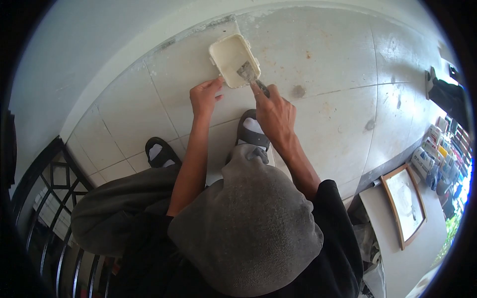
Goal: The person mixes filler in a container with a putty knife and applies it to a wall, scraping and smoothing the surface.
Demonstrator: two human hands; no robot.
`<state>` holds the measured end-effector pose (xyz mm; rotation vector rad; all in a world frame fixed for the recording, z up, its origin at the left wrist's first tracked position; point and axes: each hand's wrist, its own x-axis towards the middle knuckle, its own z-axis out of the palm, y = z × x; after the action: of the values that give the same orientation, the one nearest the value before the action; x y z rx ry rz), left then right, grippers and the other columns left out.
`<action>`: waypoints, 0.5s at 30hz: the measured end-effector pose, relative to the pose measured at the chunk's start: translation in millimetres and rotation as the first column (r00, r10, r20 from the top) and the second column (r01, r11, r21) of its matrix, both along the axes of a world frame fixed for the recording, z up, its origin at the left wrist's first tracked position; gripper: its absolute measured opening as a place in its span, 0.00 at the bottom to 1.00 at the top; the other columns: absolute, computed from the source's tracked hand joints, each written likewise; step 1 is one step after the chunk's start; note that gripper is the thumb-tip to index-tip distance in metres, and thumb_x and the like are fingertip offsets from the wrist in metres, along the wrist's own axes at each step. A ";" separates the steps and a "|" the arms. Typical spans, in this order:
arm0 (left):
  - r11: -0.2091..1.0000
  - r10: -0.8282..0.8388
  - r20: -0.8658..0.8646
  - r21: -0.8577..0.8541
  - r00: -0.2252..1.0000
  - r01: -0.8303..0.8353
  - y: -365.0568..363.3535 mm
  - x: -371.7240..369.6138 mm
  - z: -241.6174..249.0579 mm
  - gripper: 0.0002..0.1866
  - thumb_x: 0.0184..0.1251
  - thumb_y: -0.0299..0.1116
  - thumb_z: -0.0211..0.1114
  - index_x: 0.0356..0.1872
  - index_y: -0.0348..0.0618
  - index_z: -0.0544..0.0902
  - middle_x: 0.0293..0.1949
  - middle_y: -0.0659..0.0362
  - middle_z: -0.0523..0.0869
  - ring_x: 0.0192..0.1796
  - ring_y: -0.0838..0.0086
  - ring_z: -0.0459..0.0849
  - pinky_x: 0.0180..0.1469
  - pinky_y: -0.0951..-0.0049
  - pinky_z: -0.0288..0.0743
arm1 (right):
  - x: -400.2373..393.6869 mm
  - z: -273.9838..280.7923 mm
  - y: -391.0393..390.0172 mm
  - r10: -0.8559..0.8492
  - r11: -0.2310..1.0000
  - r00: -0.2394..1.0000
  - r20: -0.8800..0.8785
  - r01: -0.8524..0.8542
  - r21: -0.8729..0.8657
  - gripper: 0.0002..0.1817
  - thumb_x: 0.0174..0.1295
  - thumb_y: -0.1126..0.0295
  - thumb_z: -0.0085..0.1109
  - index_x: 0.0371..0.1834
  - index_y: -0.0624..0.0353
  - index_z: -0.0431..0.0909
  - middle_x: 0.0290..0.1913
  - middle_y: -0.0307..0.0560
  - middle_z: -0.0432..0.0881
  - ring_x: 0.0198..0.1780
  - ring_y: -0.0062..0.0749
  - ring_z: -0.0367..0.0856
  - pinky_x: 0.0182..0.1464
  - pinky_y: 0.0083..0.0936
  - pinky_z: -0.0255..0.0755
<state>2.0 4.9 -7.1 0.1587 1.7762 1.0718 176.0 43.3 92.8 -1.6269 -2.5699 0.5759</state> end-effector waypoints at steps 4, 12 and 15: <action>1.000 0.000 0.005 -0.024 1.000 0.000 0.2 0.2 1.3 0.18 0.59 0.40 0.75 0.40 0.31 0.89 0.31 0.57 0.88 0.30 0.78 0.84 0.31 0.74 0.84 | -6.6 -11.3 5.8 0.021 1.000 1.000 -0.005 -0.021 0.003 0.18 0.64 0.69 0.61 0.57 0.41 0.84 0.33 0.43 0.78 0.24 0.42 0.80 0.25 0.38 0.74; 0.998 -0.023 0.063 -0.054 0.998 0.027 0.9 -2.3 4.6 0.18 0.63 0.37 0.72 0.42 0.29 0.87 0.36 0.56 0.88 0.40 0.73 0.85 0.38 0.72 0.83 | -8.3 -14.3 23.1 -0.063 0.990 0.971 -0.231 0.031 -0.140 0.16 0.64 0.70 0.62 0.54 0.47 0.85 0.34 0.46 0.82 0.28 0.43 0.82 0.30 0.36 0.76; 0.999 -0.025 0.061 -0.047 0.998 0.027 0.7 -2.4 5.3 0.18 0.64 0.38 0.72 0.42 0.29 0.87 0.37 0.55 0.88 0.40 0.72 0.85 0.38 0.71 0.84 | -5.0 -17.1 24.3 -0.159 0.976 0.914 -0.373 0.088 -0.201 0.16 0.62 0.69 0.61 0.54 0.46 0.85 0.30 0.48 0.79 0.30 0.45 0.82 0.30 0.39 0.75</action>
<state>-0.4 5.6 -1.9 0.1184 1.7389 1.0047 171.0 67.6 75.7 -1.5221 -2.1652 1.0287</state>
